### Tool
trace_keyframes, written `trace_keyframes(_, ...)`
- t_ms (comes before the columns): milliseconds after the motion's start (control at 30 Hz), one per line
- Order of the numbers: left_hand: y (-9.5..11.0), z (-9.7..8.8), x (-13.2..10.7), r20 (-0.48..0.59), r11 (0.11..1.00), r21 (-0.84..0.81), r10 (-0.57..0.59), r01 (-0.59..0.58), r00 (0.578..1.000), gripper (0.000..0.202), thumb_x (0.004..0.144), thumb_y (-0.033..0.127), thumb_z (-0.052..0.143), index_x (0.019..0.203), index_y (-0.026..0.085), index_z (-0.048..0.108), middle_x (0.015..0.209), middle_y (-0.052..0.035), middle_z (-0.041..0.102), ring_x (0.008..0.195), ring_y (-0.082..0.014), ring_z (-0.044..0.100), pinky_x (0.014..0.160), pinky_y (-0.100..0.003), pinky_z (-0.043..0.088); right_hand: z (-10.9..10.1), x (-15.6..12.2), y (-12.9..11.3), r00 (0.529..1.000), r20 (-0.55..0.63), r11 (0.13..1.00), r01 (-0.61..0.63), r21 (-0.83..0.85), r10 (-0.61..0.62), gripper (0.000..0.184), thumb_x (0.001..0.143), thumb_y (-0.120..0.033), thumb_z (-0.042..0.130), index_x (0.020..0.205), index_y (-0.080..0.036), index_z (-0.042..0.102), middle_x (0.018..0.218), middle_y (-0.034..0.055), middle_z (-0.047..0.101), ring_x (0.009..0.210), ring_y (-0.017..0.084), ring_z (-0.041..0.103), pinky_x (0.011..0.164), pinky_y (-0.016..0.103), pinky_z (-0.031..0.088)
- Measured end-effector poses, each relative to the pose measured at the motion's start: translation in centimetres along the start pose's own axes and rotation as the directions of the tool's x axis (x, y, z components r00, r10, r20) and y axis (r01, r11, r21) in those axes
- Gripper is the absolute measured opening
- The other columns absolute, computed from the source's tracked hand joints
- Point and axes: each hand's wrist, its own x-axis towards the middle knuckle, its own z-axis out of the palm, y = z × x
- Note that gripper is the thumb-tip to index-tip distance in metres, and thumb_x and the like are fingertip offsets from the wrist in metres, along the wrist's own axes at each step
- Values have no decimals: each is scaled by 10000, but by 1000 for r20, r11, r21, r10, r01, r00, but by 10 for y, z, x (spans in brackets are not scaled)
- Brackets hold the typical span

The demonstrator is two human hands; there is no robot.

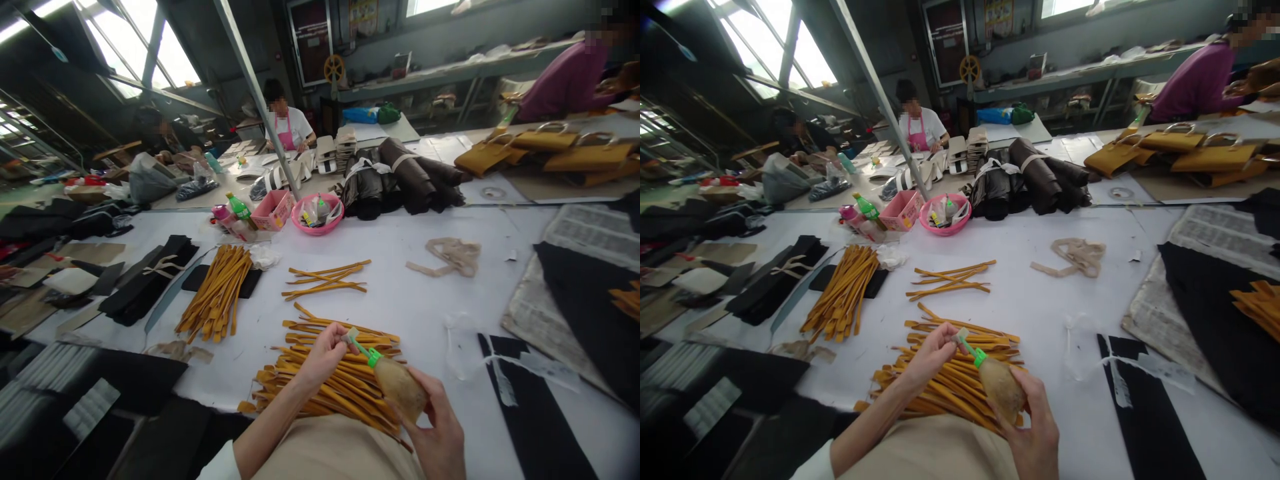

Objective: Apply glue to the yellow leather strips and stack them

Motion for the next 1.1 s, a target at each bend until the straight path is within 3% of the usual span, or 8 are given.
trace_keyframes(233,2,-2,1,63,996,78,28,-32,998,127,824,114,467,910,176,536,805,-27,717,762,-160,596,707,-279,382,-17,20,7,981,130,989,148,-2,-147,491,821,-264,756,1276,-296,575,1212,65,623,1109,265,615,904,374,552)
trace_keyframes(500,-4,-4,2,86,1000,-2,-24,25,996,147,802,109,468,913,170,542,768,-18,706,682,-135,570,646,-258,366,-10,10,13,995,98,995,-2,96,-8,463,815,-265,760,1243,-284,585,1191,65,621,1083,247,625,868,334,574)
trace_keyframes(667,-2,-1,2,79,997,-59,-41,46,996,41,840,172,520,881,174,515,733,-10,681,587,-98,487,583,-237,312,-16,9,10,995,83,997,45,64,-51,456,817,-263,764,1235,-287,584,1175,66,626,1057,242,623,865,344,570)
trace_keyframes(833,5,0,2,89,992,-111,-51,61,995,63,884,224,517,894,175,480,753,-11,673,517,-65,355,525,-229,224,-15,6,9,998,24,998,58,38,-59,453,830,-261,749,1248,-288,578,1199,70,620,1082,249,613,905,373,553)
trace_keyframes(1100,7,1,-1,86,988,-133,-66,77,994,155,890,302,555,887,176,465,733,-2,654,512,-59,357,512,-215,212,-9,1,11,1000,-12,999,4,52,-4,452,813,-292,759,1236,-277,601,1188,63,629,1077,250,616,873,344,562)
